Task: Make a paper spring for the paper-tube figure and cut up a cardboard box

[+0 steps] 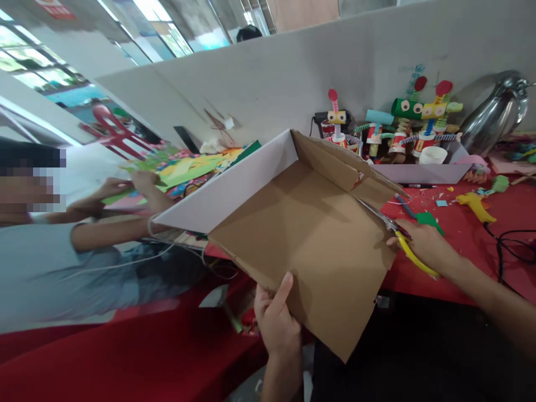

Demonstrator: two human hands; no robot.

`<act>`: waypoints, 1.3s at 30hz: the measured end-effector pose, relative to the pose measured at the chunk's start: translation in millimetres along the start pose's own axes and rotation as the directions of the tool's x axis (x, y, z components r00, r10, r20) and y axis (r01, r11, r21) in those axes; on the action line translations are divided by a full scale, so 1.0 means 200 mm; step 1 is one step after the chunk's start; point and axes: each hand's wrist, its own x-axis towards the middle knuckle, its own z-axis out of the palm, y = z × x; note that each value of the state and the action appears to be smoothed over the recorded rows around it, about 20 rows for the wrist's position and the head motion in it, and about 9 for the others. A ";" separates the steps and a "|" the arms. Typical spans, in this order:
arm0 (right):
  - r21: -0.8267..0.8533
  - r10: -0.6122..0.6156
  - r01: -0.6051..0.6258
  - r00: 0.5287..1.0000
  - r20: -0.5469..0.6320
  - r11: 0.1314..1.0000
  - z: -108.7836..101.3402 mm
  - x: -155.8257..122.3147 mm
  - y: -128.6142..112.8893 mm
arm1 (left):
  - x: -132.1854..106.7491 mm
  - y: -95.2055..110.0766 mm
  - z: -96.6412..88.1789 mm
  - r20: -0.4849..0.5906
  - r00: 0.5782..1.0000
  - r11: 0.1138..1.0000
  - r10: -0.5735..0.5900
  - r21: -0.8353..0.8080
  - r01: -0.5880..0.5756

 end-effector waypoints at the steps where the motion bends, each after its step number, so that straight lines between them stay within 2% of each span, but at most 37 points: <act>1: -0.009 0.020 -0.020 1.000 0.013 1.000 -0.01 0.01 -0.01 | 0.00 0.00 -0.01 0.022 1.000 1.000 0.008 -0.004 -0.008; 4: -0.082 0.055 -0.050 0.997 0.060 0.995 -0.06 0.05 -0.05 | 0.00 0.00 -0.03 0.058 0.997 0.999 0.051 -0.011 -0.050; 9: -0.167 0.027 -0.002 0.989 0.148 0.986 -0.09 0.13 -0.10 | 0.03 0.00 -0.06 0.064 0.995 0.997 0.072 0.032 -0.074; 13: -0.176 0.012 0.017 0.987 0.160 0.984 -0.07 0.16 -0.11 | 0.04 -0.01 -0.07 0.082 0.996 0.999 0.023 0.033 -0.026; 16: -0.143 -0.011 0.028 0.992 0.123 0.989 -0.03 0.17 -0.11 | 0.04 -0.02 -0.06 0.081 0.997 1.000 -0.017 0.013 0.016; 20: -0.163 -0.019 0.036 0.994 0.106 0.986 0.00 0.17 -0.12 | 0.04 -0.02 -0.06 0.078 0.997 1.000 -0.006 0.020 0.004; 24: -0.218 -0.029 0.063 0.987 0.156 0.974 0.00 0.16 -0.12 | 0.05 -0.02 -0.06 0.044 0.999 0.999 -0.032 0.019 0.031; 29: -0.220 -0.072 0.107 0.984 0.164 0.970 -0.01 0.15 -0.13 | 0.10 0.00 -0.08 -0.036 0.994 0.995 -0.103 0.015 0.103; 32: -0.144 -0.099 0.119 0.985 0.140 0.982 0.02 0.16 -0.12 | 0.15 0.02 -0.08 -0.008 0.994 0.994 -0.105 0.011 0.105; 35: 0.070 -0.071 0.063 0.989 0.127 0.996 0.05 0.17 -0.10 | 0.23 0.04 -0.08 0.065 0.993 0.995 -0.098 0.022 0.097; 37: 0.292 -0.062 0.019 0.988 0.139 0.956 0.05 0.16 -0.10 | 0.28 0.05 -0.07 0.083 0.992 0.994 -0.097 0.048 0.093; 39: 0.513 -0.048 -0.068 0.977 0.208 0.856 0.04 0.13 -0.10 | 0.32 0.06 -0.05 0.075 0.992 0.994 -0.098 0.064 0.093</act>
